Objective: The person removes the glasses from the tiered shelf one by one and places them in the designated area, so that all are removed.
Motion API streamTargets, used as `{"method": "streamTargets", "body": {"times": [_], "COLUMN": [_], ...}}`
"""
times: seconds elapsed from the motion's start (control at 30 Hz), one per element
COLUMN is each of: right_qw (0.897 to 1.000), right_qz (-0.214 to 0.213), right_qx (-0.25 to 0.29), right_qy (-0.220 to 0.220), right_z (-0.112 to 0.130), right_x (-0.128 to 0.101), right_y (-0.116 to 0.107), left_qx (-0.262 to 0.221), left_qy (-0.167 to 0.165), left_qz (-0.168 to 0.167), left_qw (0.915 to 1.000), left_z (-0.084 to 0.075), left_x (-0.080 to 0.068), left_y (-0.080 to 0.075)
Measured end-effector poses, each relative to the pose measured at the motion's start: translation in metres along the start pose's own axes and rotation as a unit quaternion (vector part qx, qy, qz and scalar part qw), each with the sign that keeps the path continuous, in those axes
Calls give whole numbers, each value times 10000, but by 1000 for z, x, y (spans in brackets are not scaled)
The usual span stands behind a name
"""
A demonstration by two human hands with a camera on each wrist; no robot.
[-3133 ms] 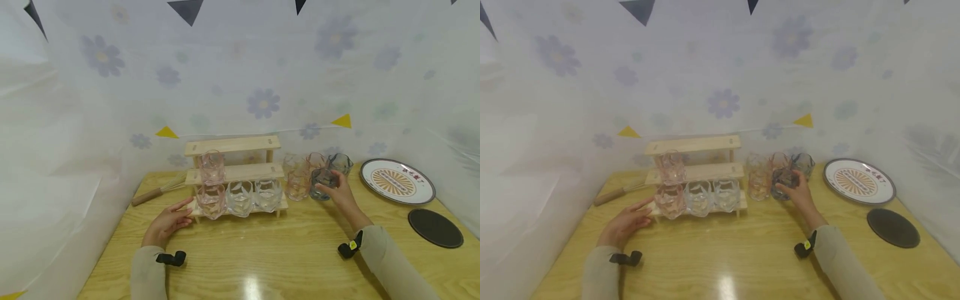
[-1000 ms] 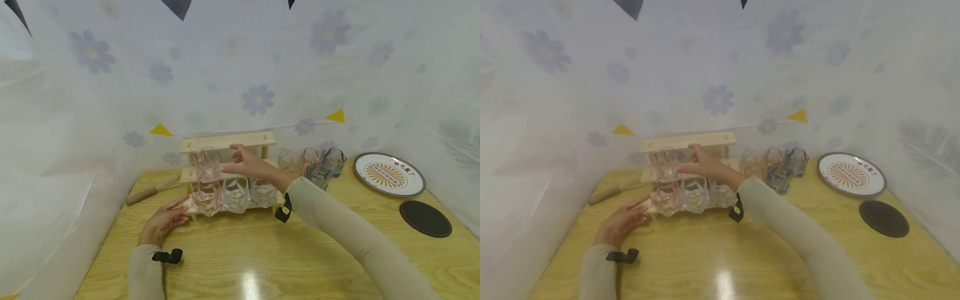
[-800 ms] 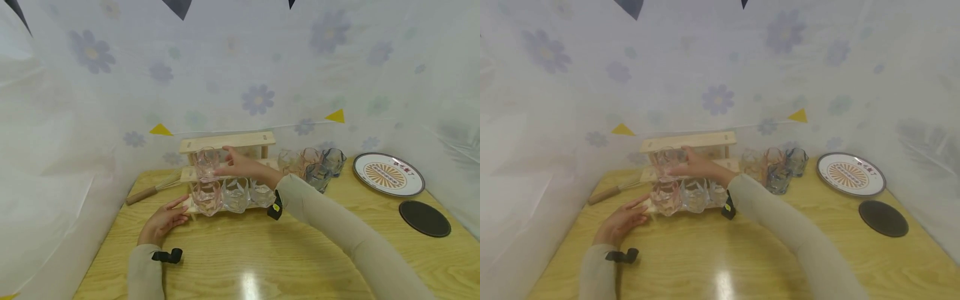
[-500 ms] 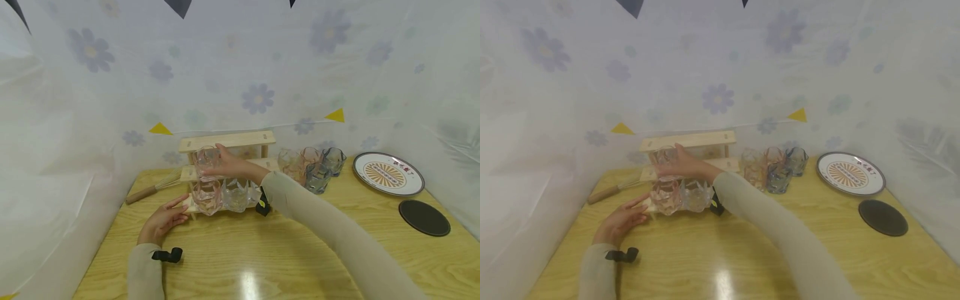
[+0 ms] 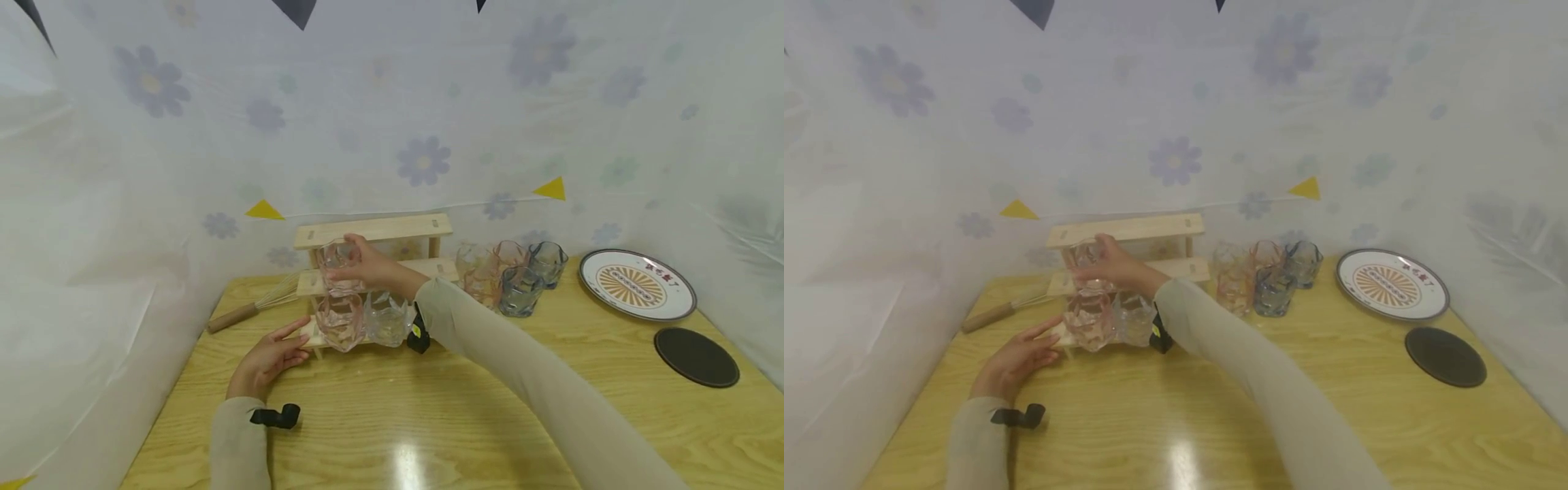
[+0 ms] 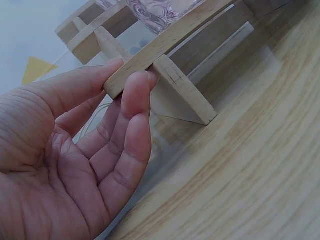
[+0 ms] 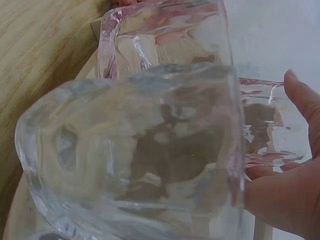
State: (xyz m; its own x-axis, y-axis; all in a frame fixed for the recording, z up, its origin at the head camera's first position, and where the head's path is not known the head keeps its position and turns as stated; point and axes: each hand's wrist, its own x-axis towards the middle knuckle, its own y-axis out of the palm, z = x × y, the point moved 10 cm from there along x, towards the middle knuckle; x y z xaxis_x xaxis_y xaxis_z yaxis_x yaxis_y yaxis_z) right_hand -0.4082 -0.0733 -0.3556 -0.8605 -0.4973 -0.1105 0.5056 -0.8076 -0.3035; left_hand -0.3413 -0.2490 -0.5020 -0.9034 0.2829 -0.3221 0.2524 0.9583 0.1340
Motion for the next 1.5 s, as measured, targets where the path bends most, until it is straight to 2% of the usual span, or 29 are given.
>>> {"method": "streamTargets", "body": {"times": [0.27,0.47,0.8,1.1,1.33,1.5], "right_qw": [9993,9981,9939,9950,9951,9949], "right_qz": [-359,-608,-872,-828,-760,-857], "right_qx": [-54,11,482,374,424,180], "right_qy": [91,-101,-477,-421,-468,-506], "right_z": [-5,1,17,22,12,-1], "right_x": [1,-2,-10,-31,-58,-79], "right_y": [-8,-13,-27,-51,-76,-101], "left_qx": [-13,72,28,45,143,113], "left_qy": [-50,-47,12,157,31,-62], "left_qz": [-1,-4,122,239,51,-90], "left_qw": [10000,10000,9999,9996,9999,9999], "left_z": [2,0,-2,1,2,3], "left_x": [2,5,3,3,2,-1], "left_y": [3,5,10,4,2,-2]}}
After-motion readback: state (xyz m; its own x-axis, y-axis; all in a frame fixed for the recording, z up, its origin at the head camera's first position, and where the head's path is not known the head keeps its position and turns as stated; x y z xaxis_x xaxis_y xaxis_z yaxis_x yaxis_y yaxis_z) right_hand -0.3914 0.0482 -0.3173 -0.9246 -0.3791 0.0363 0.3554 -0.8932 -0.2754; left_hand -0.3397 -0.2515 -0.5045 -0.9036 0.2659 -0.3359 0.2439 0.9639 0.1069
